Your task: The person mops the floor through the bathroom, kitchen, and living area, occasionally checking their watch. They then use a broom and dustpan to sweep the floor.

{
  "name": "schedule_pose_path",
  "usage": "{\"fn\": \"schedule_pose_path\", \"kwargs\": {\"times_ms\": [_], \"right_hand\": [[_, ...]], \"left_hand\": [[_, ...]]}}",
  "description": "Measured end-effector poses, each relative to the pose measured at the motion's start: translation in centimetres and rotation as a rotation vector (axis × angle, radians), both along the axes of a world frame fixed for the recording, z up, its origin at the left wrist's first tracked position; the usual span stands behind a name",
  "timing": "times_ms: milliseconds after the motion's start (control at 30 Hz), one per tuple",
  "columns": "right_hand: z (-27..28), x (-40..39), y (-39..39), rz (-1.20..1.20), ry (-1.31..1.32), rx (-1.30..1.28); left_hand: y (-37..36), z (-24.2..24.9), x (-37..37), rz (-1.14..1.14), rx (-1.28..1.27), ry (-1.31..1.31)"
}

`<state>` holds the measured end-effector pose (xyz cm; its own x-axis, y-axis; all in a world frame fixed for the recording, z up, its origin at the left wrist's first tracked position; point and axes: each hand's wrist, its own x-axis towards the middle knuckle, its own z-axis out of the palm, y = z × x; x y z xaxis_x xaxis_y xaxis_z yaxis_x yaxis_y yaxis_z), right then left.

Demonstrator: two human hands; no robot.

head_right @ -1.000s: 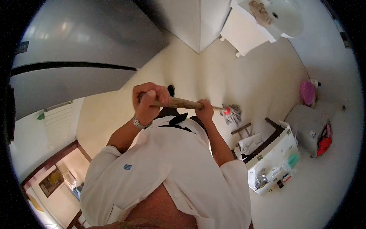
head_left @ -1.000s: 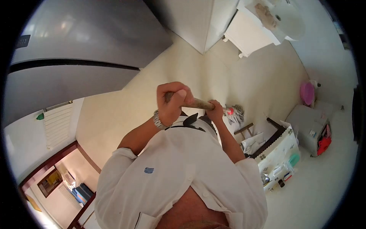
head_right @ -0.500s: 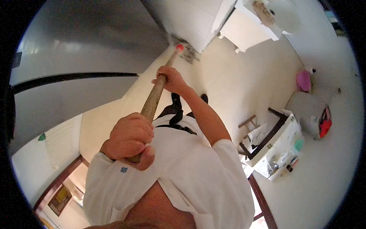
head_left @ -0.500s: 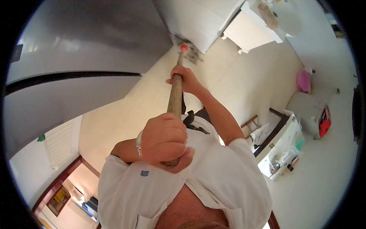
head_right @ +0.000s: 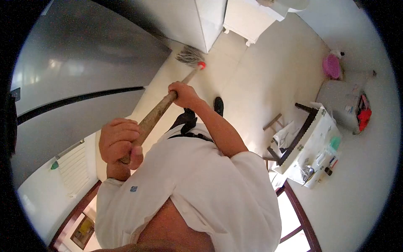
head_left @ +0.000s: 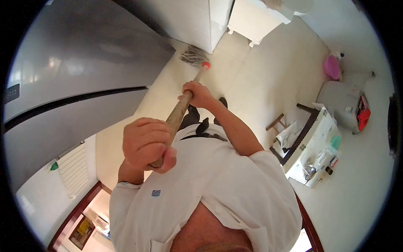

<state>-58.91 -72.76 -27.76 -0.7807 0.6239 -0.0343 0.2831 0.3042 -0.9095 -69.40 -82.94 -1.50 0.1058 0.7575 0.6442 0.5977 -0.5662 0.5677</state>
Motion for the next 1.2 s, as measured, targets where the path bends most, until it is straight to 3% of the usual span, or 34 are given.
{"fn": "schedule_pose_path", "kwargs": {"times_ms": [267,400,467,567,633,700,733,867,1033,1100,1167,1200], "right_hand": [[-0.1,11.6,-2.4,-0.210,-0.174,-0.028],[-2.0,17.6,-4.1,-0.350,-0.239,-0.026],[-4.0,20.4,-5.0,-0.436,-0.282,-0.027],[-8.0,23.9,-6.6,-0.532,-0.421,-0.046],[-9.2,25.1,-7.2,-0.618,-0.490,-0.022],[-11.1,25.3,-8.3,-0.651,-0.531,0.009],[-12.0,25.0,-8.8,-0.697,-0.563,0.013],[-13.3,20.3,-10.1,-0.687,-0.497,0.022],[-11.2,6.8,-10.8,-0.689,-0.416,0.052],[-11.0,2.3,-10.9,-0.520,-0.270,0.080],[-10.2,-2.4,-11.7,-0.430,-0.259,0.128],[-10.3,-5.1,-12.6,-0.451,-0.126,0.193]], "left_hand": [[3.0,-3.5,3.0,-0.135,0.042,-0.209],[3.1,-9.0,6.4,-0.275,-0.179,-0.648],[3.6,-11.2,7.5,-0.401,-0.443,-0.652],[3.4,-14.5,10.6,-0.380,-0.610,-0.799],[3.1,-16.6,12.3,-0.212,-0.633,-0.947],[2.9,-18.5,11.6,-0.269,-0.777,-0.966],[2.8,-19.0,11.2,-0.322,-0.918,-0.978],[0.7,-18.5,5.9,-0.414,-0.688,-1.090],[-4.4,-15.1,-5.3,-0.270,-0.443,-1.126],[-7.2,-14.3,-9.1,-0.282,-0.340,-1.092],[-10.5,-12.9,-12.1,-0.244,-0.306,-1.049],[-12.0,-12.0,-13.4,-0.208,-0.270,-1.004]]}}
